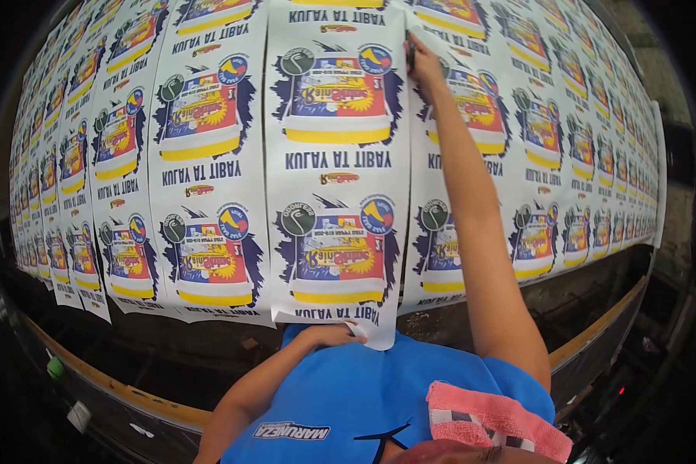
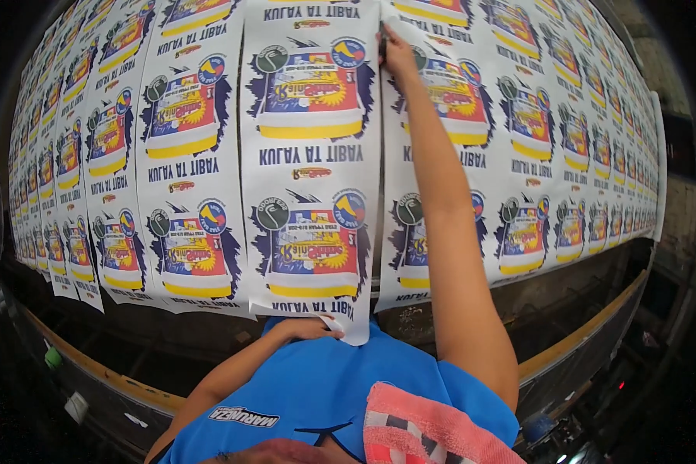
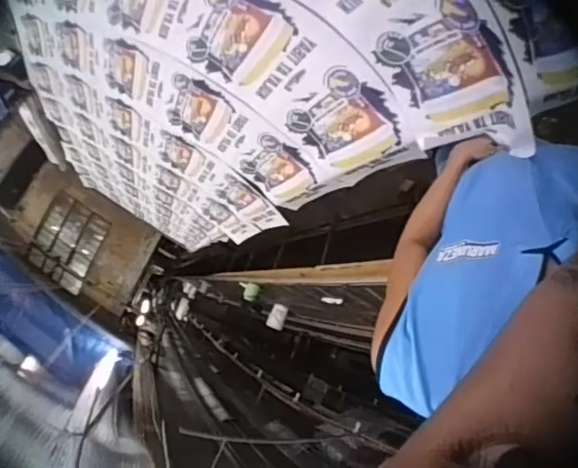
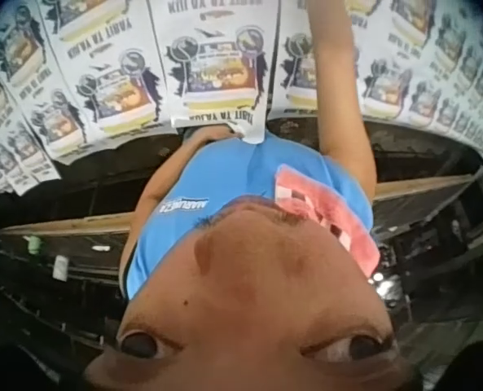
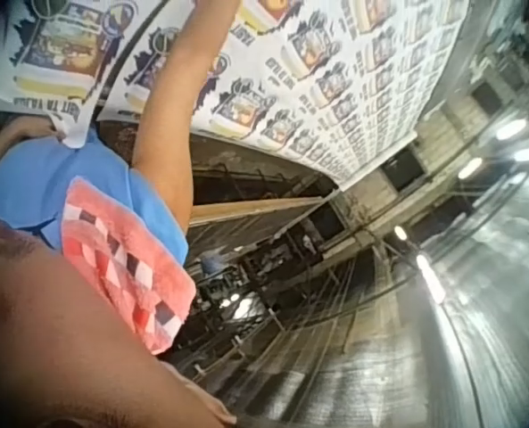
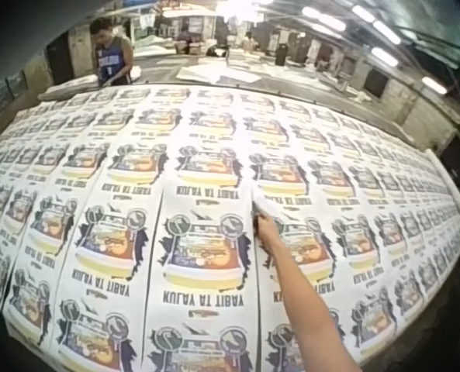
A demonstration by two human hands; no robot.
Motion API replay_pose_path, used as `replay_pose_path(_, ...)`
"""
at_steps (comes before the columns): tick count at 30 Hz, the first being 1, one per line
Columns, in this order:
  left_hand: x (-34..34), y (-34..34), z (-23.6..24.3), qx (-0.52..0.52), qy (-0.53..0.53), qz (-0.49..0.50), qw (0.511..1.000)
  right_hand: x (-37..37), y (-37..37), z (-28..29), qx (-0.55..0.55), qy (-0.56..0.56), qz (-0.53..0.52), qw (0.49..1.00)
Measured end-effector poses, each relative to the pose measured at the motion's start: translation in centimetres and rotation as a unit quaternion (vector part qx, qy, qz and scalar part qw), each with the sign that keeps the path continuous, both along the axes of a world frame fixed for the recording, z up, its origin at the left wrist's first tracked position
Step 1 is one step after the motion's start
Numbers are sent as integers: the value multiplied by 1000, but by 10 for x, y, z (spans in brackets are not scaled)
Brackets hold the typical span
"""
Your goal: Cutting a specific design out of a long printed fabric roll on a warehouse table.
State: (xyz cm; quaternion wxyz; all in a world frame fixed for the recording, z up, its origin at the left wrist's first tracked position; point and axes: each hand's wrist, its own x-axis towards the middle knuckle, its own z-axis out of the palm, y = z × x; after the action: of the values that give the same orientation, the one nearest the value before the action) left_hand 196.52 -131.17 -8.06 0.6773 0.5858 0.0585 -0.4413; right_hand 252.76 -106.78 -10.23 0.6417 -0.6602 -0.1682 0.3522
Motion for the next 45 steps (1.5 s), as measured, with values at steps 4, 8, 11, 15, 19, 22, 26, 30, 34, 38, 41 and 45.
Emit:
replay_pose_path(4, 8, 6, -1, -36, -16, -6, 999, 78, 51, -1, -22, -56, 25, 998)
replay_pose_path(8, 21, 21, 20, 21, -19, -28, 999, 110, 85, -2, -30, -113, 49, 992)
replay_pose_path(11, 13, 14, 15, 16, 5, -40, 999, 121, 90, 12, -4, -140, 36, 989)
replay_pose_path(15, 1, -7, 15, 48, 89, 51, 994, 77, 89, 48, -11, -158, 36, 987)
replay_pose_path(19, -7, -35, -5, 39, 68, 120, 990, 40, -28, 37, 43, -65, 86, 993)
replay_pose_path(22, 0, -40, 8, 18, 97, 192, 976, -20, -139, 58, -48, -67, 67, 994)
replay_pose_path(26, -12, -67, 4, 35, 129, 273, 953, -38, -316, 62, -53, -9, 21, 998)
replay_pose_path(30, -28, -95, 18, -148, 188, 478, 845, -47, -484, 77, -51, 26, -101, 993)
replay_pose_path(34, -46, -112, 6, -297, 149, 560, 759, -57, -650, 91, -73, -12, -204, 976)
replay_pose_path(38, -58, -133, -24, -303, 146, 592, 732, -98, -765, 64, -80, 2, -307, 948)
replay_pose_path(41, -51, -144, -24, -230, 143, 630, 728, -160, -801, 41, -5, 44, -336, 941)
replay_pose_path(45, -35, -155, -5, -229, 93, 651, 718, -236, -836, -27, -4, 130, -284, 950)
